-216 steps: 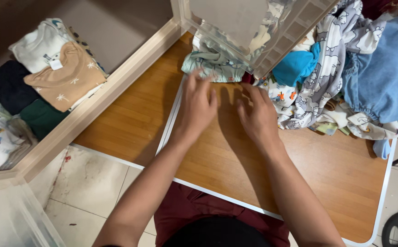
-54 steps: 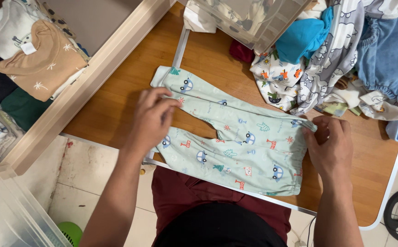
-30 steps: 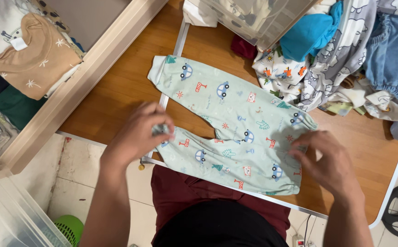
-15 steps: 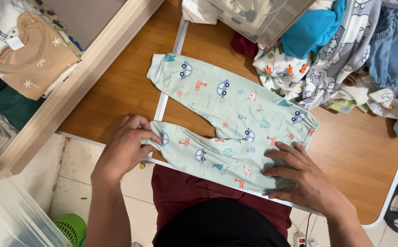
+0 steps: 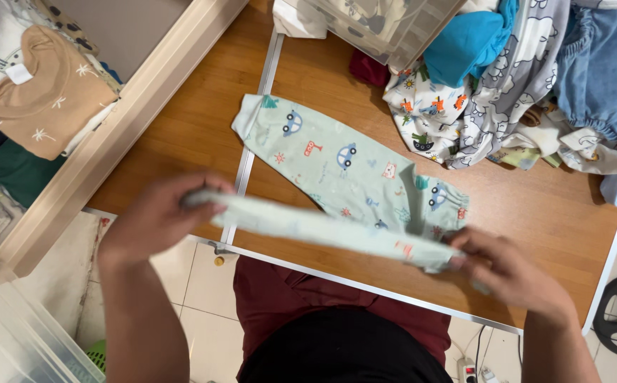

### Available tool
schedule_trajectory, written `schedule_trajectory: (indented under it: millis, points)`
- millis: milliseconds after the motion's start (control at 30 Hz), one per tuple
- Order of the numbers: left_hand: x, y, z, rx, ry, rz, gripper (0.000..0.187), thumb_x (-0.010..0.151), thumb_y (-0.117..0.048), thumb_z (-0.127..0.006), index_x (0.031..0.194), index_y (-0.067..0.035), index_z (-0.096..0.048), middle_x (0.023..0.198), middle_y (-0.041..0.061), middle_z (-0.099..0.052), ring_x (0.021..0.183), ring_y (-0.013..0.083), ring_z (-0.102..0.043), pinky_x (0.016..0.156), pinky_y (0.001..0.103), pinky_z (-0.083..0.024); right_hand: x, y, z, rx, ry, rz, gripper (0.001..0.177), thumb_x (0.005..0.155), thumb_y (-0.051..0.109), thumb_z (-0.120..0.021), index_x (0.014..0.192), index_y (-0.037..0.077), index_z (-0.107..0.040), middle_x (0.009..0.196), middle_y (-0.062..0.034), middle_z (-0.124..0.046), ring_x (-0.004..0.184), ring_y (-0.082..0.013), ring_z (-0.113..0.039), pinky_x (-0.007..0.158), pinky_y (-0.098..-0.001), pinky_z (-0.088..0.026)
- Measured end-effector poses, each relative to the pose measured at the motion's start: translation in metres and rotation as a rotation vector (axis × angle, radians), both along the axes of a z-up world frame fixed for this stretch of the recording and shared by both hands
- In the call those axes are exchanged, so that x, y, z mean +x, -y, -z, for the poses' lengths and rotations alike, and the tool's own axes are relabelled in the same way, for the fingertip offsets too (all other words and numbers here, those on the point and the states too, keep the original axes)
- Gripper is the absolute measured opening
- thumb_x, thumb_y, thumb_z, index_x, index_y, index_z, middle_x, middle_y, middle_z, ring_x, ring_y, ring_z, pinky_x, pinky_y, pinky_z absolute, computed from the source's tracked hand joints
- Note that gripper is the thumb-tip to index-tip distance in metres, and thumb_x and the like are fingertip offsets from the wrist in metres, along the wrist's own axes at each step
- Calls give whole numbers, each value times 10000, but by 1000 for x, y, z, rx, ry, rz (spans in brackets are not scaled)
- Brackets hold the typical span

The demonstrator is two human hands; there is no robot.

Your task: The person takes a pair of children's pants from a pile on a table, spreads them flat, folds them multiple times into a square, and places them into a storage bin.

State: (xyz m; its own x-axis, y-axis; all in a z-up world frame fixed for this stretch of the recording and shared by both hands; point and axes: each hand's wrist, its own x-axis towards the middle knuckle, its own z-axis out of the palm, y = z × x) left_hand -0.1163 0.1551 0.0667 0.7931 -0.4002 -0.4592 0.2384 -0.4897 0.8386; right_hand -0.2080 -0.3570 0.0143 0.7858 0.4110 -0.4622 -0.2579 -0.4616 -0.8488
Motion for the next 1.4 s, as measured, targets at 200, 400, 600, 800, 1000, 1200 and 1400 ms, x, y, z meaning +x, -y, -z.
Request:
schedule_trajectory:
  millis: [200,400,600,800,1000,1200,1400]
  points:
    - [85,46,15,-172,539,-127,147,1025,-99,-717,1170,-75,-722,1000,-4,-734,888,94,-661,777,265,-550,42,10,7,-99,153,537,171,1057,154,-584,1138,19,-650,968,-22,-639,862,-87,-567,726,-257,-465]
    - [112,90,46,50,1169,-204,509,924,-64,-784,1387,62,-614,1419,243,-552,1269,393,-534,1019,490,-446,62,-2,5,236,107,955,344,1086,297,-506,1342,69,-540,1146,-21,-687,976,-108,-658,776,-272,-540]
    - [51,63,54,241,700,-89,318,941,-253,-839,1193,-128,-692,1299,59,-639,1298,274,-569,1120,427,-453,12,4,14,-262,295,609,792,903,133,-808,1529,15,-338,1187,-215,-677,1096,-246,-657,951,-377,-537]
    - [34,60,55,343,783,46,324,706,-278,-862,1012,-187,-809,1259,15,-653,1250,260,-510,1090,446,-289,9,-20,1,-372,359,505,1307,645,99,-888,1649,48,-52,1316,-229,-624,1088,-308,-668,873,-385,-569]
    - [38,65,59,281,838,11,76,911,-207,-761,939,-137,-765,1195,0,-707,1230,227,-555,1100,420,-330,6,-28,1,-448,665,433,1060,886,-3,-803,1694,87,-124,1256,-234,-714,1210,-286,-692,1057,-387,-507]
    - [30,66,31,172,905,-50,108,1017,-163,-666,1026,-56,-657,947,66,-735,955,243,-683,1068,449,-415,0,-23,13,151,476,722,782,1071,0,-584,1724,100,-165,1266,-99,-675,1062,-131,-670,901,-266,-542]
    - [27,58,-3,298,268,-74,175,980,-230,-675,1069,-82,-702,704,133,-708,588,319,-654,581,420,-473,-8,-17,0,26,181,753,604,1018,15,-581,1596,97,-425,1148,-116,-670,935,-135,-651,737,-251,-554]
